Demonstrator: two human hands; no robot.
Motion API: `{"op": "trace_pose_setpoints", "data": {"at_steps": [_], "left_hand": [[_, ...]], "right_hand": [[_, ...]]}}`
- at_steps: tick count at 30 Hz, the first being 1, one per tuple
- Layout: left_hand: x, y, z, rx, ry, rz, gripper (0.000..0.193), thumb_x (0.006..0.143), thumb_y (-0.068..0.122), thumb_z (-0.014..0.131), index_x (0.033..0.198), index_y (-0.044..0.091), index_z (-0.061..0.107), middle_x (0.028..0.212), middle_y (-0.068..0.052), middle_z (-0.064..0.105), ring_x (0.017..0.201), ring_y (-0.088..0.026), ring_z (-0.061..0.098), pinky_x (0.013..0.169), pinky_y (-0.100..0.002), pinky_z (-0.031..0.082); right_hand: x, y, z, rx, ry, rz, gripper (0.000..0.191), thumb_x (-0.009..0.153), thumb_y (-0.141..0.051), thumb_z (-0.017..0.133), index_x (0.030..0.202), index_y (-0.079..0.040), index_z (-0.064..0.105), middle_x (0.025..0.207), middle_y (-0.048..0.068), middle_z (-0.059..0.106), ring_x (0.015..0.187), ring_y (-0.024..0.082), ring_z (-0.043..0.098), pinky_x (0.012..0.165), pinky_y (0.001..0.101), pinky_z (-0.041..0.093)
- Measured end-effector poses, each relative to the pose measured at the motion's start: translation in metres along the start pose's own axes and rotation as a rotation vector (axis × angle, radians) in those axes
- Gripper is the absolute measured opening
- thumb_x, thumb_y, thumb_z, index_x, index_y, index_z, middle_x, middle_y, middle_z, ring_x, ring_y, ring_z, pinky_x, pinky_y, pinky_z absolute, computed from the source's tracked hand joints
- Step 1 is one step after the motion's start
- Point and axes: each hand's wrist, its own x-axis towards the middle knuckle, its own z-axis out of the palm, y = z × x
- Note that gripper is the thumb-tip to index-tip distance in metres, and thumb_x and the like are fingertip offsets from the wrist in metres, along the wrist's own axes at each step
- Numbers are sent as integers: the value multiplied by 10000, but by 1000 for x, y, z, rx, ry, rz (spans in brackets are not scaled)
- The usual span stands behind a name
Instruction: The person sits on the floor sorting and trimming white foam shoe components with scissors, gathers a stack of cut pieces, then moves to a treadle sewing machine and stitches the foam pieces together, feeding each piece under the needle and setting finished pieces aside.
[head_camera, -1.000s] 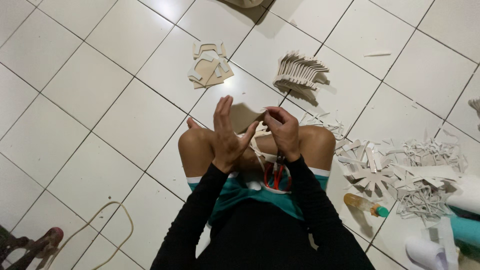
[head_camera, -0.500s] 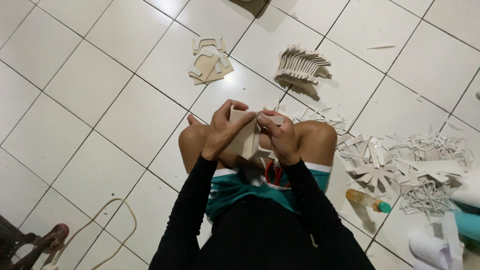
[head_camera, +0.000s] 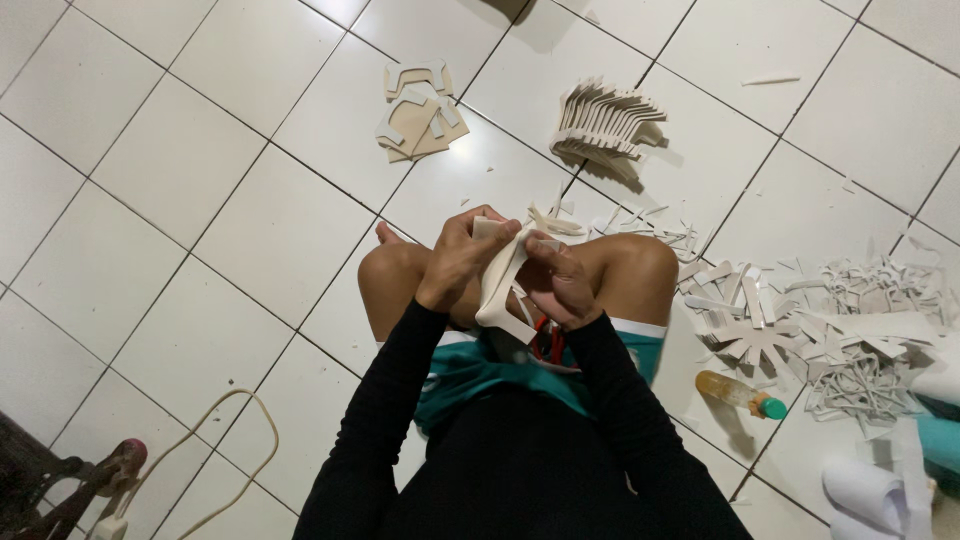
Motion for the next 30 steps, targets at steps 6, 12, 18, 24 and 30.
{"op": "trace_pose_setpoints", "data": {"at_steps": [6, 12, 18, 24, 30], "left_hand": [[-14, 19, 8, 565, 307, 600, 425, 1029, 246, 732, 1283, -85, 651, 1195, -197, 722, 1090, -310, 706, 964, -360, 536], [-30, 19, 36, 335, 365, 267, 320, 966, 239, 733, 1170, -4, 769, 1021, -150, 814, 958, -170, 787, 849, -258, 612], [-8, -1, 31, -59, 399, 256, 336, 992, 227, 714, 1188, -45, 736, 1046, -135, 775, 953, -163, 744, 842, -279, 632], [7, -20, 18, -213, 216, 56, 440, 1007, 350, 607, 1280, 11, 667, 1152, -50, 737, 1018, -100, 736, 883, -248, 621], [-7, -34, 30, 125, 85, 75, 381, 957, 286, 721, 1170, -30, 722, 956, -74, 780, 827, -91, 727, 732, -245, 589]], "right_hand": [[-8, -16, 28, -844, 147, -373, 239, 1036, -120, 664, 1210, 41, 701, 1123, 100, 705, 1068, 164, 664, 981, 302, 523], [-6, -14, 52, -1031, 315, -401, 297, 960, -151, 744, 1167, 56, 692, 1083, 114, 740, 1022, 161, 696, 904, 294, 544], [1, -6, 49, -1070, 165, -682, 754, 818, -237, 891, 1337, 42, 420, 1215, 110, 609, 1127, 156, 627, 952, 283, 541], [0, -26, 26, -1016, 460, -197, 454, 823, -232, 868, 1121, 71, 708, 1021, 128, 773, 860, 166, 742, 775, 282, 610], [5, -37, -3, -806, 391, -394, 371, 878, -219, 840, 1093, 56, 715, 1008, 95, 765, 851, 140, 724, 763, 257, 592]]}}
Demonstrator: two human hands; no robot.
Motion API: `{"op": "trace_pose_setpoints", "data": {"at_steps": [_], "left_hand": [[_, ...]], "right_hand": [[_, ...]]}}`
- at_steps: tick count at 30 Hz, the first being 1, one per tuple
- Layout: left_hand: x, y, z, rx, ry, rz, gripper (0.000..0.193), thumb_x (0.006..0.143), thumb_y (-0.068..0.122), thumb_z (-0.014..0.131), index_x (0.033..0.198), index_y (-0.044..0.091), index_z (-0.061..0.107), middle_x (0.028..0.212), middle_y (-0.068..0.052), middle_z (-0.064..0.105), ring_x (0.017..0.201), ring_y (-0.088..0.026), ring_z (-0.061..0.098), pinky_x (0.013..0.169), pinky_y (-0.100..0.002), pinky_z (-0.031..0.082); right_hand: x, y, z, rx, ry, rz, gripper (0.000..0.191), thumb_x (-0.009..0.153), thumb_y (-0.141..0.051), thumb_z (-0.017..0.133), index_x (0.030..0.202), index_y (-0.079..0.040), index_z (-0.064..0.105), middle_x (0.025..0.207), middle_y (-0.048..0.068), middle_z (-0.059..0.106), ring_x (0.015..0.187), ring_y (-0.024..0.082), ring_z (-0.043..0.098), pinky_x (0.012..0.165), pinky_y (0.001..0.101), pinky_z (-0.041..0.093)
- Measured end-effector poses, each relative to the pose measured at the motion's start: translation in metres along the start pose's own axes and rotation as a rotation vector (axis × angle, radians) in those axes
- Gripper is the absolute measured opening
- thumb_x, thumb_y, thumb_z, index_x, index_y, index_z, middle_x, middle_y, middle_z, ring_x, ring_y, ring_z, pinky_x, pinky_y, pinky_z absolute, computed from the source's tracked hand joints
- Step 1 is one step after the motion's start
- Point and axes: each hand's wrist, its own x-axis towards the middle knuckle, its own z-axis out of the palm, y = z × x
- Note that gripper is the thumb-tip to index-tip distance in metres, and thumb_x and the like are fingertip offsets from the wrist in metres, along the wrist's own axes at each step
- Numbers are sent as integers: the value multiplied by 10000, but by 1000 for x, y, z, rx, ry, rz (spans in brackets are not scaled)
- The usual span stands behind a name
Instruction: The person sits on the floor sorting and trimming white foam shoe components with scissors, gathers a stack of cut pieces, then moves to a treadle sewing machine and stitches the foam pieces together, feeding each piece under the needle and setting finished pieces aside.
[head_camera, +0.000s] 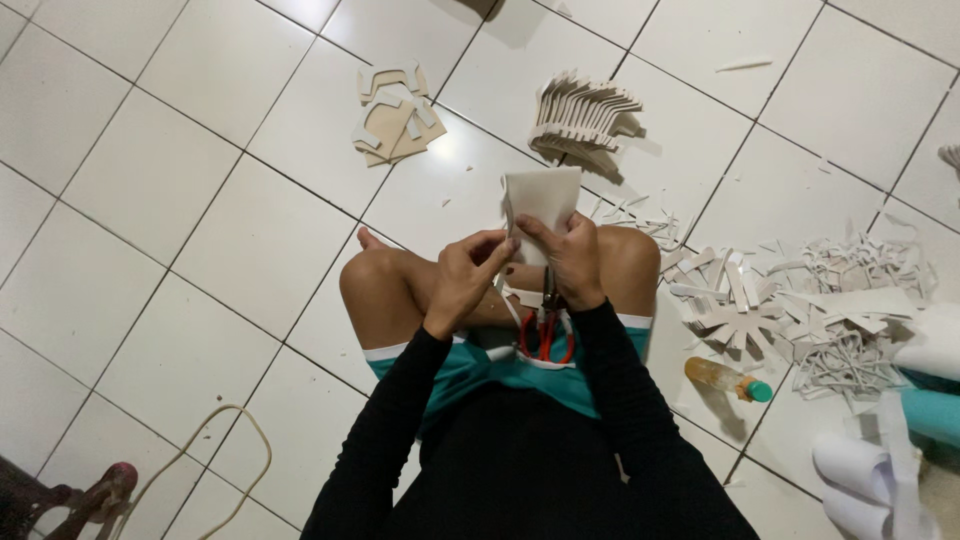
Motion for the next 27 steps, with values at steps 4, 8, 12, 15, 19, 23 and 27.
{"op": "trace_pose_setpoints", "data": {"at_steps": [4, 8, 12, 15, 19, 23, 27], "left_hand": [[5, 1, 16, 125, 140, -13, 340, 905, 285, 804, 919, -45, 723, 754, -75, 747, 656, -97, 680, 566, -249, 555], [17, -1, 30, 153, 263, 24, 348, 915, 324, 783, 862, -11, 705, 688, -51, 718, 568, -79, 668, 504, -236, 539], [31, -19, 46, 255, 198, -81, 426, 991, 339, 764, 855, -60, 703, 680, -142, 696, 566, -147, 663, 489, -270, 497], [48, -38, 58, 189, 12, -62, 378, 969, 347, 712, 1093, -8, 683, 913, -128, 740, 787, -141, 726, 564, -269, 596], [76, -60, 74, 264, -30, 141, 503, 961, 351, 738, 1272, -30, 631, 1123, -172, 768, 1029, -229, 764, 814, -332, 611], [117, -72, 78, 448, -16, 105, 473, 969, 379, 710, 1236, -9, 666, 1158, -192, 750, 1119, -281, 722, 878, -383, 600], [179, -80, 82, 644, 5, 205, 528, 965, 336, 753, 1340, 10, 574, 1331, -223, 640, 1259, -367, 606, 1008, -458, 535]], "right_hand": [[-4, 9, -4, 181, 29, 56, 339, 941, -236, 801, 1123, 40, 723, 1020, 70, 757, 864, 115, 697, 762, 241, 569], [-17, 9, -6, 251, -4, 120, 311, 917, -275, 744, 1105, -29, 712, 974, 34, 754, 832, 92, 705, 725, 228, 570], [-34, 11, -22, -63, 4, 116, 243, 919, -217, 784, 986, 3, 709, 830, 34, 706, 694, 90, 656, 614, 242, 530], [-29, 18, -53, -82, 131, 117, 224, 924, -221, 778, 939, -4, 723, 763, 29, 684, 626, 84, 620, 558, 241, 495], [25, 28, -121, -131, 472, 75, 238, 976, -196, 718, 1008, 23, 627, 804, 49, 688, 650, 108, 640, 554, 241, 509], [107, 34, -177, 149, 472, 109, 247, 972, -109, 650, 1123, 27, 511, 916, 42, 671, 736, 133, 682, 595, 285, 606], [153, 33, -185, -114, 475, 233, 214, 942, -138, 692, 1060, -3, 574, 828, 69, 680, 652, 141, 633, 513, 293, 502]]}}
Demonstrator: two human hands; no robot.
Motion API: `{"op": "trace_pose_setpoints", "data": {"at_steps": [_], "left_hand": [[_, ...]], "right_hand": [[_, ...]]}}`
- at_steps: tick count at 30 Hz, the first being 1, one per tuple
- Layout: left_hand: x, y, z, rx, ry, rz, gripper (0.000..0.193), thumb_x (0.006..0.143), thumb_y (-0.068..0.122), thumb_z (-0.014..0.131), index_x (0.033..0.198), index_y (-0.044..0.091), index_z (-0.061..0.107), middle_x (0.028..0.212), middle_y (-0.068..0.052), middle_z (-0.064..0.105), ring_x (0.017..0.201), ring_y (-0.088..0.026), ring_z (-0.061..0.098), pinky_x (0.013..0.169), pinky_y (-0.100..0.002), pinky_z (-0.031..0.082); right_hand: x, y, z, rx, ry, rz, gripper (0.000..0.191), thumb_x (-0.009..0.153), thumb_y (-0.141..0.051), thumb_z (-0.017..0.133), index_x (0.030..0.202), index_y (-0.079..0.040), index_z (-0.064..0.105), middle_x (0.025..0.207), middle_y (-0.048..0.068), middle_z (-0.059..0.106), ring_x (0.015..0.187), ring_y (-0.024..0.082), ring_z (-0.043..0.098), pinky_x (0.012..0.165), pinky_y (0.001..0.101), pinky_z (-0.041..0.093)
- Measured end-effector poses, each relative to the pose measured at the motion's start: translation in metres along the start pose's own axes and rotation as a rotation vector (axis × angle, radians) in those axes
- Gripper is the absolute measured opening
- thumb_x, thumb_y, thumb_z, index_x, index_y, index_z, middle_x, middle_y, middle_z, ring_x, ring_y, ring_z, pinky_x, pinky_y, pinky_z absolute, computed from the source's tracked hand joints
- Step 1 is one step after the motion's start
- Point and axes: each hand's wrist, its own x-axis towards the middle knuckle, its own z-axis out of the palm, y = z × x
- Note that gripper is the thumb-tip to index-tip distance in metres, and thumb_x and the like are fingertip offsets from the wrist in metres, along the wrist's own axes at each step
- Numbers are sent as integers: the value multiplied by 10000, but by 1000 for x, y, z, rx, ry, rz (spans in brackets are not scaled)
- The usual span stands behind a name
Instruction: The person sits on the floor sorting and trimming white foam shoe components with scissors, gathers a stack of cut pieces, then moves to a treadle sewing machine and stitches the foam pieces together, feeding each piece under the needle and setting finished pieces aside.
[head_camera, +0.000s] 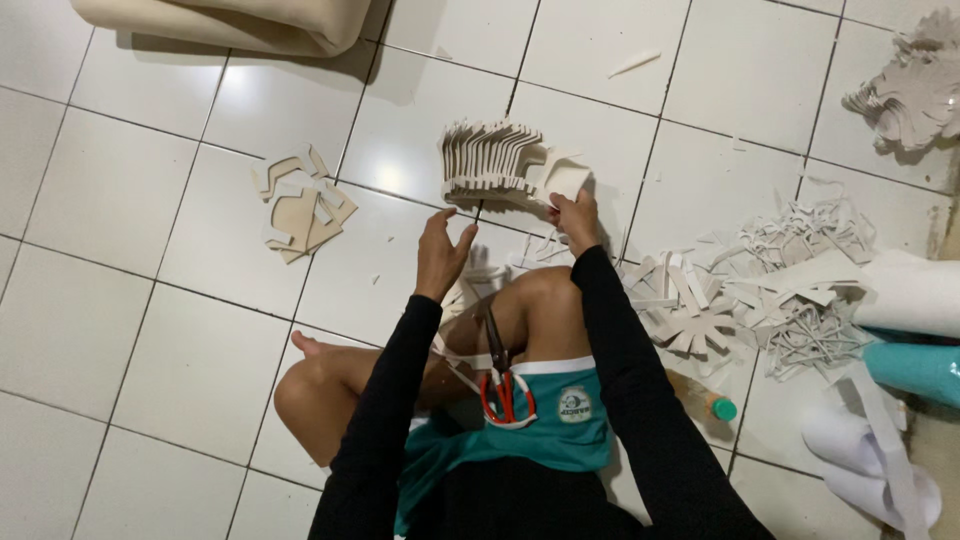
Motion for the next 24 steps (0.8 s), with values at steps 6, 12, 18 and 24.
{"op": "trace_pose_setpoints", "data": {"at_steps": [6, 12, 18, 24], "left_hand": [[73, -16, 3, 265, -95, 115, 824, 719, 151, 884, 1440, 108, 489, 1392, -266, 528, 1332, -510, 417, 1038, -540, 433], [80, -26, -4, 71, -253, 167, 752, 799, 95, 782, 1487, 110, 479, 1469, -257, 523, 1364, -442, 490, 1118, -479, 449], [45, -63, -50, 209, 19, 158, 572, 886, 145, 754, 1378, -20, 513, 1360, -254, 570, 1229, -434, 554, 1023, -493, 471], [48, -141, -116, 473, 330, -56, 395, 927, 59, 666, 1310, 15, 578, 1328, -211, 621, 1207, -406, 596, 1002, -464, 504]], "right_hand": [[20, -15, 26, -219, -141, 2, 263, 909, -180, 695, 1132, -41, 668, 850, 38, 677, 672, 116, 587, 539, 288, 452], [36, -5, 26, -377, -48, -72, 451, 942, -359, 682, 1216, 0, 687, 966, 88, 723, 877, 187, 640, 775, 339, 509], [19, -2, 23, -390, 301, -341, 681, 976, -520, 703, 1339, 35, 552, 1258, 159, 634, 1093, 234, 640, 925, 345, 517], [-73, 27, 57, -317, -8, -437, 495, 1073, -405, 616, 1373, -14, 568, 1285, 109, 654, 1185, 185, 632, 992, 319, 528]]}}
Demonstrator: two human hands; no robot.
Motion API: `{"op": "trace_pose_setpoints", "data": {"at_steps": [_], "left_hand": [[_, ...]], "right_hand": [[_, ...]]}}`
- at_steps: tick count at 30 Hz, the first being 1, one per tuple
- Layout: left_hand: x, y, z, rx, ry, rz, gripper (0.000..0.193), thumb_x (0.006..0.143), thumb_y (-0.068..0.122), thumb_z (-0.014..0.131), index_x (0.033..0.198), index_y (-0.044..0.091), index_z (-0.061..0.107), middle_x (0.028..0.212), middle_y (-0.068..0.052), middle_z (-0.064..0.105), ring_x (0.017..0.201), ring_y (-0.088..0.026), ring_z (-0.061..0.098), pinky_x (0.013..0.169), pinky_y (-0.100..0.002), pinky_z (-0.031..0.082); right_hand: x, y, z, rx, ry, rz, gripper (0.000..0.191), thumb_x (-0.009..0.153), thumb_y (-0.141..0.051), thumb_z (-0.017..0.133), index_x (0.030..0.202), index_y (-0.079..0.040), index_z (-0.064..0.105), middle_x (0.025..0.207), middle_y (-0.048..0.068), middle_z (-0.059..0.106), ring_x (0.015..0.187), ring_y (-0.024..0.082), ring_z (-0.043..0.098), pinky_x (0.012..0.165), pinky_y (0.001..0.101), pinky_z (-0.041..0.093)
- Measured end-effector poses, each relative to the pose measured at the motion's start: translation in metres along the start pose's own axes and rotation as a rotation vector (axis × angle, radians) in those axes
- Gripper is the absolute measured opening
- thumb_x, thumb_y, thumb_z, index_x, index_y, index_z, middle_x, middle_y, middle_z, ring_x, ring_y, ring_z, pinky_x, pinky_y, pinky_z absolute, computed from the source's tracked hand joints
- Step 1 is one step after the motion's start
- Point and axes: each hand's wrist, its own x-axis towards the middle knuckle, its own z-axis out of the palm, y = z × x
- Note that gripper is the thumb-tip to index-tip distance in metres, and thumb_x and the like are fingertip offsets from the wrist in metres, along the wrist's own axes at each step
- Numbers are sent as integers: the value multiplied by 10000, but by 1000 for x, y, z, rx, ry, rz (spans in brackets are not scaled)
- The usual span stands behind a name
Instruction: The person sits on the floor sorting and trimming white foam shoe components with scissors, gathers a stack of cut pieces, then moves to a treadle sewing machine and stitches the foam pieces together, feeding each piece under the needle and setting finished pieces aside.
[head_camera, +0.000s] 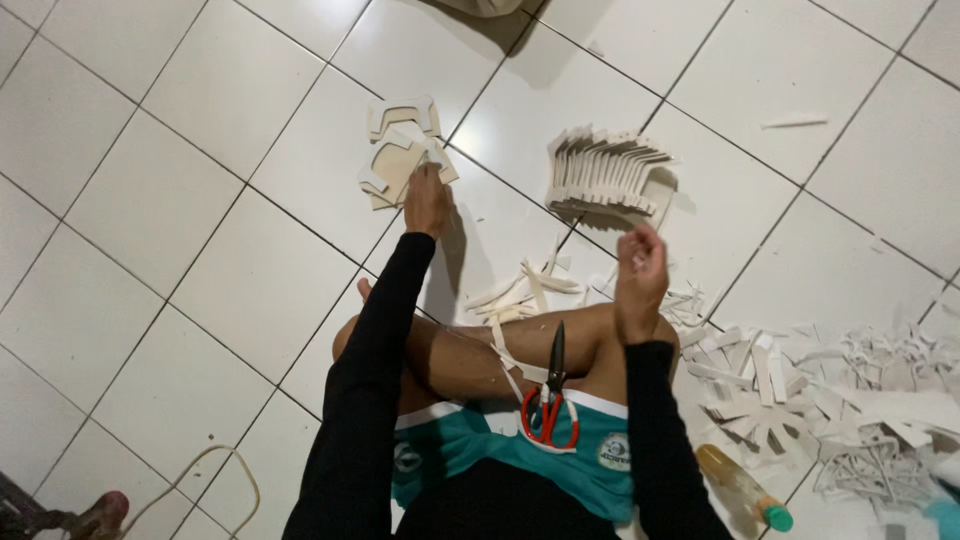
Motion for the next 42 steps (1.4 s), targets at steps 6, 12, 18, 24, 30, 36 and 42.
{"op": "trace_pose_setpoints", "data": {"at_steps": [6, 12, 18, 24, 30, 36, 42], "left_hand": [[55, -77, -4, 356, 86, -164, 393, 811, 5, 684, 1186, -36, 574, 1225, -233, 603, 1209, -387, 585, 1012, -460, 472], [62, -117, -17, 345, -109, -228, 308, 910, 9, 694, 1180, -6, 545, 1088, -164, 631, 1021, -320, 671, 884, -416, 556], [6, -63, -54, -96, 87, 190, 757, 874, -84, 566, 1578, -51, 290, 1041, -201, 645, 748, -279, 654, 577, -350, 604], [-105, 59, -108, -820, -69, -54, 421, 993, 38, 610, 1410, 93, 597, 1182, -139, 727, 1037, -198, 740, 851, -317, 651], [-139, 87, -148, -1071, -171, -353, 288, 1011, 169, 664, 1261, 36, 719, 1086, -111, 777, 948, -138, 727, 814, -296, 611], [-161, 103, -172, -1165, -164, -304, 311, 1003, 210, 685, 1226, -6, 712, 1055, -111, 775, 942, -135, 743, 808, -270, 630], [-173, 98, -194, -1439, -407, -387, 411, 983, 260, 702, 1236, -64, 693, 1139, -124, 746, 1085, -171, 702, 985, -309, 562]], "right_hand": [[-89, 17, 63, 181, -282, 167, 386, 986, -217, 698, 1303, -11, 620, 1103, 57, 700, 1001, 121, 654, 849, 247, 538], [-103, 36, 82, 195, -397, 210, 422, 945, -154, 735, 1313, 9, 609, 1117, 83, 697, 1024, 122, 663, 866, 258, 553], [-73, -20, 105, 98, -489, 34, 664, 901, -214, 787, 1437, 21, 475, 1326, 125, 610, 1128, 156, 620, 926, 287, 534], [-62, -97, 114, 21, -528, -118, 640, 895, -276, 786, 1382, 33, 510, 1207, 140, 663, 1006, 179, 672, 832, 306, 561], [-84, -136, 77, -30, -547, -170, 288, 1021, -273, 640, 1153, -29, 716, 887, 49, 756, 785, 113, 713, 700, 263, 573], [-104, -161, 56, 103, -678, -305, 334, 910, -257, 784, 1118, -22, 673, 928, 54, 750, 834, 88, 714, 706, 238, 586], [-98, -149, 44, 333, -777, -76, 236, 977, -254, 766, 998, -21, 741, 883, 31, 731, 778, 92, 673, 681, 235, 542]]}}
